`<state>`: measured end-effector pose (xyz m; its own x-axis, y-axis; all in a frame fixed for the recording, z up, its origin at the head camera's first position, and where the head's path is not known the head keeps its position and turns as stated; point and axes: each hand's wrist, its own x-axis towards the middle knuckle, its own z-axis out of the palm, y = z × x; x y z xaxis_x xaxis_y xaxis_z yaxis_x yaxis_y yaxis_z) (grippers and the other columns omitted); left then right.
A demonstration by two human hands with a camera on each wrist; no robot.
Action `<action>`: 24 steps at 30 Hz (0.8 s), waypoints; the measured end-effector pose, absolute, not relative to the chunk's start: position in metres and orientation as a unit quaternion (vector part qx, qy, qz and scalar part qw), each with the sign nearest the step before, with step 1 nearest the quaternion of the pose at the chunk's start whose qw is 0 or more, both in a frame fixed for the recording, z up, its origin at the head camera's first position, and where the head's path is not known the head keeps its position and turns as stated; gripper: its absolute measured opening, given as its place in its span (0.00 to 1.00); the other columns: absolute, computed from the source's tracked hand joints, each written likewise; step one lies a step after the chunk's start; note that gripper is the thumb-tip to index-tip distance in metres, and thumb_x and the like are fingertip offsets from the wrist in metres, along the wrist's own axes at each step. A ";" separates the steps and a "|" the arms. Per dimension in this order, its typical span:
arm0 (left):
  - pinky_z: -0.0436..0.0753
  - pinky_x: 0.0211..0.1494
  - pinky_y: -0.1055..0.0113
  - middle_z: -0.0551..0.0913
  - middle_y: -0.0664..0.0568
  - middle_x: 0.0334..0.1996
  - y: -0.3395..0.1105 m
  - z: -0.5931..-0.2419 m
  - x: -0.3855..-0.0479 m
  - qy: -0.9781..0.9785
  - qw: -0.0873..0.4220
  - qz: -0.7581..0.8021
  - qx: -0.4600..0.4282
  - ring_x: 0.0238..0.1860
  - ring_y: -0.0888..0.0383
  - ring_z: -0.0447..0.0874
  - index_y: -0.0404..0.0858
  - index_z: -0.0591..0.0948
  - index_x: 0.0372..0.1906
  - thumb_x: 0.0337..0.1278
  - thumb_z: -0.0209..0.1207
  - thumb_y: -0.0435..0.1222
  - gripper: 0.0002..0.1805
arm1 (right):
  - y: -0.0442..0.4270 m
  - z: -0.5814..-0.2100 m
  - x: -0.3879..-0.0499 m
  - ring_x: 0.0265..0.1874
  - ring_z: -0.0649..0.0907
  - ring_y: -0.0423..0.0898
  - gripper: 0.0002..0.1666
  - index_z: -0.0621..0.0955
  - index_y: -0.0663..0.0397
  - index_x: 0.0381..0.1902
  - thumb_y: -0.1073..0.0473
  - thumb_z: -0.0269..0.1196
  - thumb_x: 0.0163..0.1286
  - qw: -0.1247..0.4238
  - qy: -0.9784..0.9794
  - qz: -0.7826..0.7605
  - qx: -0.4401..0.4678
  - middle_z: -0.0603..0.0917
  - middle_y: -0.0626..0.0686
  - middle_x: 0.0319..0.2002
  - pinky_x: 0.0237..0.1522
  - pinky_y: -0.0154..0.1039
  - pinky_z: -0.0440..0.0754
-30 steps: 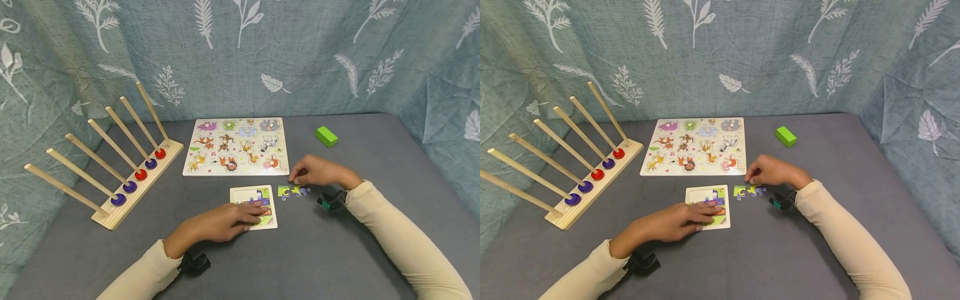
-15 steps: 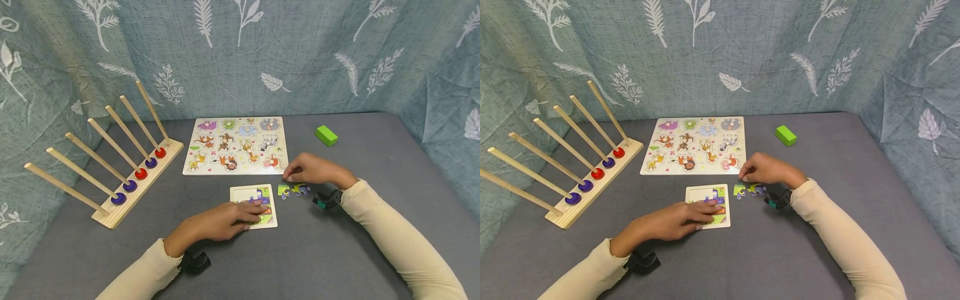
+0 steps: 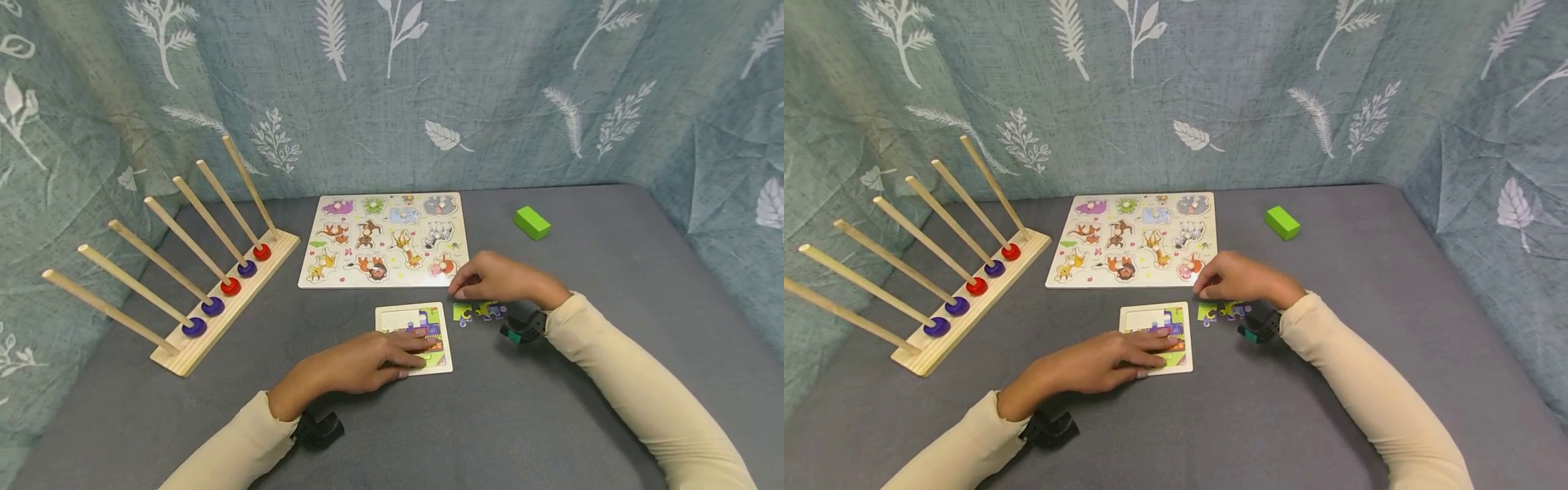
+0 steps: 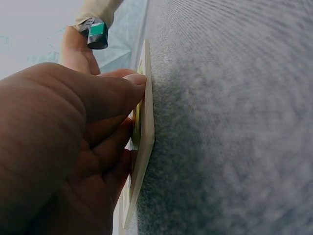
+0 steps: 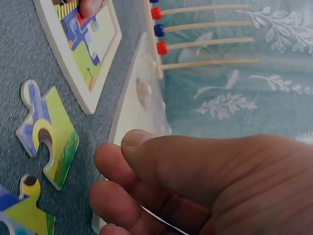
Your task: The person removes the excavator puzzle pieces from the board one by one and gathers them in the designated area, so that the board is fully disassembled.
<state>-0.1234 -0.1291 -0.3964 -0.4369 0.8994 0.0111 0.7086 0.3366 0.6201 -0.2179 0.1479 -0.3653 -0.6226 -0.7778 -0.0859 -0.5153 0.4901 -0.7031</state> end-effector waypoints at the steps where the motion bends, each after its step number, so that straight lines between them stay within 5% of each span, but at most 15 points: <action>1: 0.59 0.72 0.60 0.67 0.53 0.69 -0.129 -0.397 -0.123 0.800 0.170 0.280 0.502 0.73 0.57 0.56 0.36 0.80 0.59 0.65 0.57 0.28 0.19 | 0.147 -0.366 -0.218 0.33 0.84 0.39 0.08 0.87 0.62 0.40 0.69 0.62 0.67 0.203 0.837 -0.330 -0.386 0.88 0.50 0.34 0.38 0.38 0.82; 24: 0.58 0.72 0.60 0.67 0.52 0.70 -0.131 -0.397 -0.123 0.793 0.171 0.285 0.510 0.73 0.55 0.56 0.34 0.79 0.61 0.66 0.56 0.28 0.19 | 0.124 -0.374 -0.212 0.33 0.85 0.43 0.07 0.87 0.64 0.39 0.69 0.63 0.67 0.227 0.810 -0.362 -0.401 0.88 0.51 0.34 0.37 0.36 0.83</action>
